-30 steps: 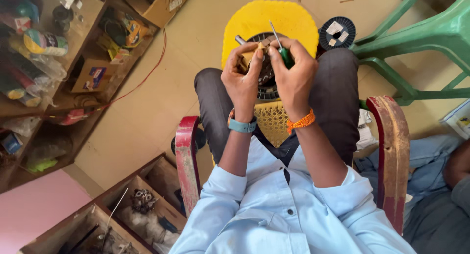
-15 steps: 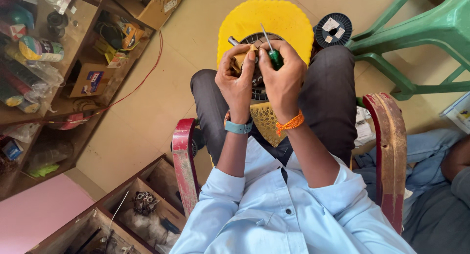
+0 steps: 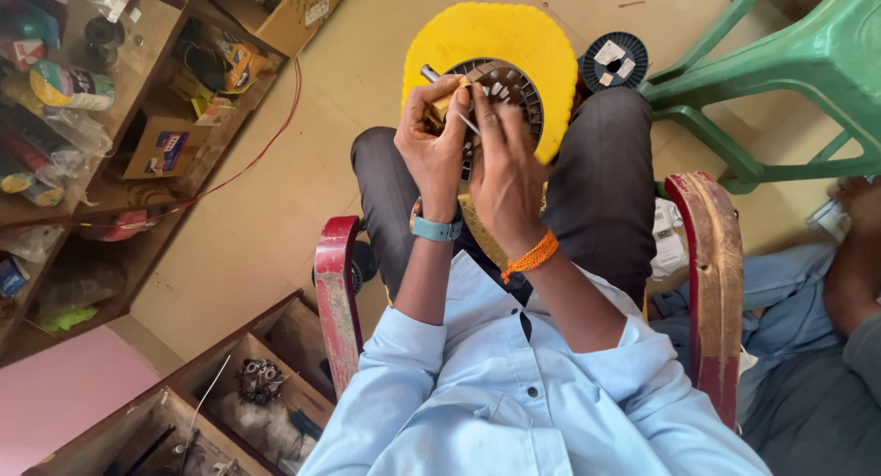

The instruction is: The person sits in a chair with an electric motor armature assembly on their lap and works on it by hand, fitting a brass component onto the shaft and turning the part. They pick up a green-handled screwdriver from a nearby stool and use it on the assembly, then continue positioning parts by hand.

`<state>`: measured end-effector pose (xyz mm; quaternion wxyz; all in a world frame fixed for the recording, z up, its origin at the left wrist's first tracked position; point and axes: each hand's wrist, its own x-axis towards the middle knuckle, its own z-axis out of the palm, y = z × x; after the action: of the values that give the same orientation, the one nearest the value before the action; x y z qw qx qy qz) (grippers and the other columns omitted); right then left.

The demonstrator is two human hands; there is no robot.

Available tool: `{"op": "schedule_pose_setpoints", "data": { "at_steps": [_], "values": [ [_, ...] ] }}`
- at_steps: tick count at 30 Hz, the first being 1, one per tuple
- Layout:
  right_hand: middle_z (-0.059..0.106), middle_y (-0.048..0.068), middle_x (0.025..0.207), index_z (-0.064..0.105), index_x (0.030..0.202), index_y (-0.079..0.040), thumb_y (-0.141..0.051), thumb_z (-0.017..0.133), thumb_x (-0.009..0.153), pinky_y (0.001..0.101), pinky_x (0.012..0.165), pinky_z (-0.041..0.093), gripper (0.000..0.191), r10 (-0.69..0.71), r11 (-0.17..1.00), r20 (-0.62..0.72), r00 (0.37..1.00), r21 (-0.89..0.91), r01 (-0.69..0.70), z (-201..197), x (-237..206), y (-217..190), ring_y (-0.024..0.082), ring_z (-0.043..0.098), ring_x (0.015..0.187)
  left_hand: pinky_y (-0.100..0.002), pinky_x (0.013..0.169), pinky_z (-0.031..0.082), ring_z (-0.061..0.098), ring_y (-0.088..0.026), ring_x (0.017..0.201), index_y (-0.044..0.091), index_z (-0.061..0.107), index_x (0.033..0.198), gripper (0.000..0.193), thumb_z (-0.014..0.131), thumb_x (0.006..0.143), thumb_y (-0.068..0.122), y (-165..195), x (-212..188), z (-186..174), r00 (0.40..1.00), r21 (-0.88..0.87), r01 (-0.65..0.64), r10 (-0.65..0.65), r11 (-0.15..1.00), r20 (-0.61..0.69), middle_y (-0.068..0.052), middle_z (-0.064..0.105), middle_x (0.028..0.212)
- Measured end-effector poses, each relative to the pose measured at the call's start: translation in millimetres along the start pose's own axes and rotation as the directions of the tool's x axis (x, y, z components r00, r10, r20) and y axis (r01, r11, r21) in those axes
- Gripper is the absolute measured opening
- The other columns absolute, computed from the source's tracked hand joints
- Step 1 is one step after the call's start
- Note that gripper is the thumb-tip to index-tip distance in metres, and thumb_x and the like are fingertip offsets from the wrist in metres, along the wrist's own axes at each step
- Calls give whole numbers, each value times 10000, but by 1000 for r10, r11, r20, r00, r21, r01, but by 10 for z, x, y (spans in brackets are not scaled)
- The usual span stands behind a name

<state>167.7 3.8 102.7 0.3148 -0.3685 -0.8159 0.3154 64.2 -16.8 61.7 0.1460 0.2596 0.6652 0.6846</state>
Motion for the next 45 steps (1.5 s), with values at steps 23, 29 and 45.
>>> {"op": "schedule_pose_setpoints", "data": {
  "at_steps": [23, 29, 45],
  "values": [
    [708, 75, 1233, 561, 1460, 20, -83, 572, 1061, 201, 473, 402, 412, 340, 624, 151, 928, 702, -343, -504, 780, 1078, 7, 465, 575, -343, 945, 609, 742, -193, 1026, 140, 422, 1505, 681, 765, 928, 21, 167, 53, 133, 992, 238, -123, 120, 963, 31, -91, 743, 1144],
    [715, 81, 1238, 633, 1380, 37, -115, 576, 1068, 227, 519, 415, 352, 335, 631, 196, 922, 680, -374, -462, 735, 1096, 27, 453, 614, -348, 941, 600, 751, -190, 980, 141, 416, 1468, 663, 783, 918, 95, 123, 31, 250, 992, 265, -65, 91, 962, -91, -77, 744, 1047],
    [736, 144, 1228, 628, 1310, 28, -302, 730, 1032, 351, 1035, 554, 443, 37, 828, 111, 993, 553, -93, 61, 661, 1127, 234, 712, 1183, -299, 859, 596, 714, -145, 960, 104, 441, 1442, 654, 808, 903, 53, 79, -137, 333, 992, 57, -51, 58, 997, -116, -73, 718, 1048]
  ]
}}
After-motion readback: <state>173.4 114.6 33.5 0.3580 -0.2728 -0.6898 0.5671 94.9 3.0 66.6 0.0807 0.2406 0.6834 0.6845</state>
